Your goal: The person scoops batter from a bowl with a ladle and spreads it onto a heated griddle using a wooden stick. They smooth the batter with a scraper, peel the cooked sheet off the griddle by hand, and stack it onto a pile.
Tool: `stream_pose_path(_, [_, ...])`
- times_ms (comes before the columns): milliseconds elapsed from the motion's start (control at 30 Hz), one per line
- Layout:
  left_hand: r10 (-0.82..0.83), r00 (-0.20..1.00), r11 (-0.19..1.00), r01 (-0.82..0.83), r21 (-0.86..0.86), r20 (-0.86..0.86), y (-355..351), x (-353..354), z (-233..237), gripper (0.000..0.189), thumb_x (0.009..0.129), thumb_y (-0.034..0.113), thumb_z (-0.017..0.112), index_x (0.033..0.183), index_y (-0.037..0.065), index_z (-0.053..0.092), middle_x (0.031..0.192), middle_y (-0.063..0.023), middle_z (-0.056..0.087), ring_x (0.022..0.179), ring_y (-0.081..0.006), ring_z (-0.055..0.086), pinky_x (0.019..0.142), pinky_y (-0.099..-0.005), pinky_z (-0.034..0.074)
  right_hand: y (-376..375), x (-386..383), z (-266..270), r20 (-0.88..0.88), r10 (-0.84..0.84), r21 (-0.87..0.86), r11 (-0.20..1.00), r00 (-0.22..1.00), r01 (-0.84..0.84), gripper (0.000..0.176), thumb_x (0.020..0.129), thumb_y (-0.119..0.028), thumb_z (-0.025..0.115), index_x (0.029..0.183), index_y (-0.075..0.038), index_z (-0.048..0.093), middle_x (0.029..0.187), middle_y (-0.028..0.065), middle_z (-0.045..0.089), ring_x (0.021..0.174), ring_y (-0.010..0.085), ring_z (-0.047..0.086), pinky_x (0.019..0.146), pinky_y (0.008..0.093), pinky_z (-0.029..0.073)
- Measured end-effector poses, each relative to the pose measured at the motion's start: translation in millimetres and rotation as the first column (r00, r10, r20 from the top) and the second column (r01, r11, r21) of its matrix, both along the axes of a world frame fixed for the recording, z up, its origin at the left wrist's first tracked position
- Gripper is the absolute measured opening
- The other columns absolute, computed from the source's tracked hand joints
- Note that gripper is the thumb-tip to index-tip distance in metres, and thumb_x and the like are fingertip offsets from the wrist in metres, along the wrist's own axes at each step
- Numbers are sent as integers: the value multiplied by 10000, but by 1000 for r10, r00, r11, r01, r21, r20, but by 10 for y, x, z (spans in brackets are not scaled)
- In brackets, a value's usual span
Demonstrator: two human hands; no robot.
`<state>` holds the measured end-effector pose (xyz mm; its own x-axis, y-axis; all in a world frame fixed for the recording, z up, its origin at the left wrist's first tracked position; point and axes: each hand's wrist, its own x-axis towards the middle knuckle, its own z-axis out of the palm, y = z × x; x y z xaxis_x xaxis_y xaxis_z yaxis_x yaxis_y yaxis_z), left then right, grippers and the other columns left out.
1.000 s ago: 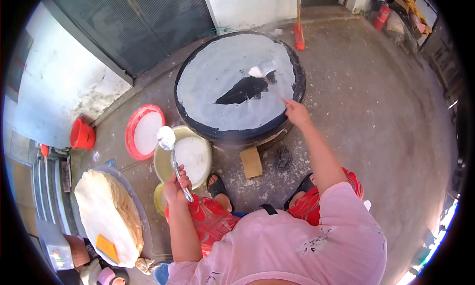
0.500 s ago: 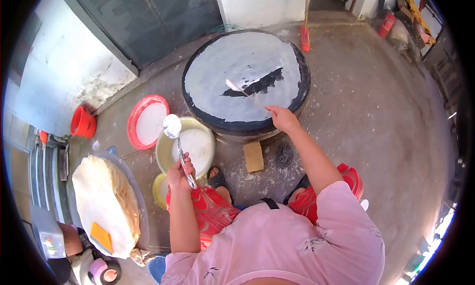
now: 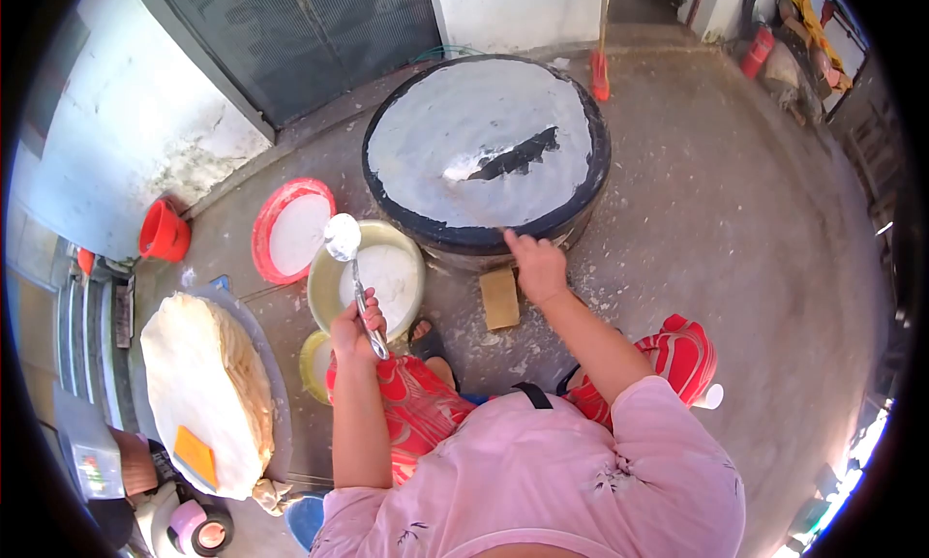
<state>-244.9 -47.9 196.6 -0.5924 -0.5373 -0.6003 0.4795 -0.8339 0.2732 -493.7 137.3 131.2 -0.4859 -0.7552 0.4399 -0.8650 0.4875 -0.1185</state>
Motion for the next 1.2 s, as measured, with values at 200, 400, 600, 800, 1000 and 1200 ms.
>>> stream_pose_path(200, [-29, 1000, 999, 29, -15, 7, -7, 21, -38, 289, 910, 176, 341, 1046, -60, 438, 740, -54, 465, 524, -95, 418, 419, -203, 360, 169, -490, 208, 283, -324, 4, 942, 903, 336, 397, 710, -71, 500, 1100, -141, 531, 803, 77, 526, 703, 256, 547, 590, 386, 459])
stream_pose_path(400, [-13, 1000, 1000, 13, -10, 23, -8, -7, -15, 280, 903, 168, 357, 1040, -59, 444, 733, -53, 468, 511, -94, 417, 410, -204, 357, 291, -294, 41, 166, -97, -13, 995, 981, 101, 442, 710, -50, 478, 1143, -140, 501, 814, 96, 532, 719, 281, 549, 621, 401, 461])
stream_pose_path(600, [-47, 999, 999, 47, 1, 10, -12, -14, -31, 263, 904, 148, 318, 1028, -48, 443, 765, -73, 466, 520, -98, 406, 416, -209, 352, 435, -704, 171, 287, -379, -10, 917, 880, 399, 414, 731, -58, 471, 1131, -147, 528, 817, 81, 549, 691, 279, 555, 608, 390, 460])
stream_pose_path(800, [-27, 999, 999, 27, -21, 35, 17, -65, 9, 252, 898, 133, 330, 1029, -49, 444, 750, -71, 470, 513, -100, 408, 413, -208, 350, 539, -574, -29, 138, -313, -8, 948, 940, 317, 479, 701, -48, 494, 1164, -172, 506, 872, 80, 561, 705, 275, 563, 627, 374, 471])
stream_pose_path(1000, [-42, 998, 999, 42, 4, 37, -8, -50, -33, 254, 897, 134, 335, 1030, -52, 446, 750, -71, 473, 513, -100, 408, 412, -204, 353, 708, -748, 131, 429, -464, 66, 872, 775, 485, 409, 776, -86, 461, 1179, -150, 483, 1012, 100, 562, 855, 309, 566, 722, 389, 464])
stream_pose_path(1200, [-23, 999, 999, 24, -33, 30, 33, -73, -13, 263, 897, 140, 331, 1037, -51, 446, 752, -74, 474, 519, -99, 416, 414, -206, 360, 772, -1263, -102, 576, -326, -139, 864, 749, 483, 317, 846, -173, 435, 1154, -148, 506, 951, 135, 603, 848, 302, 585, 735, 375, 461])
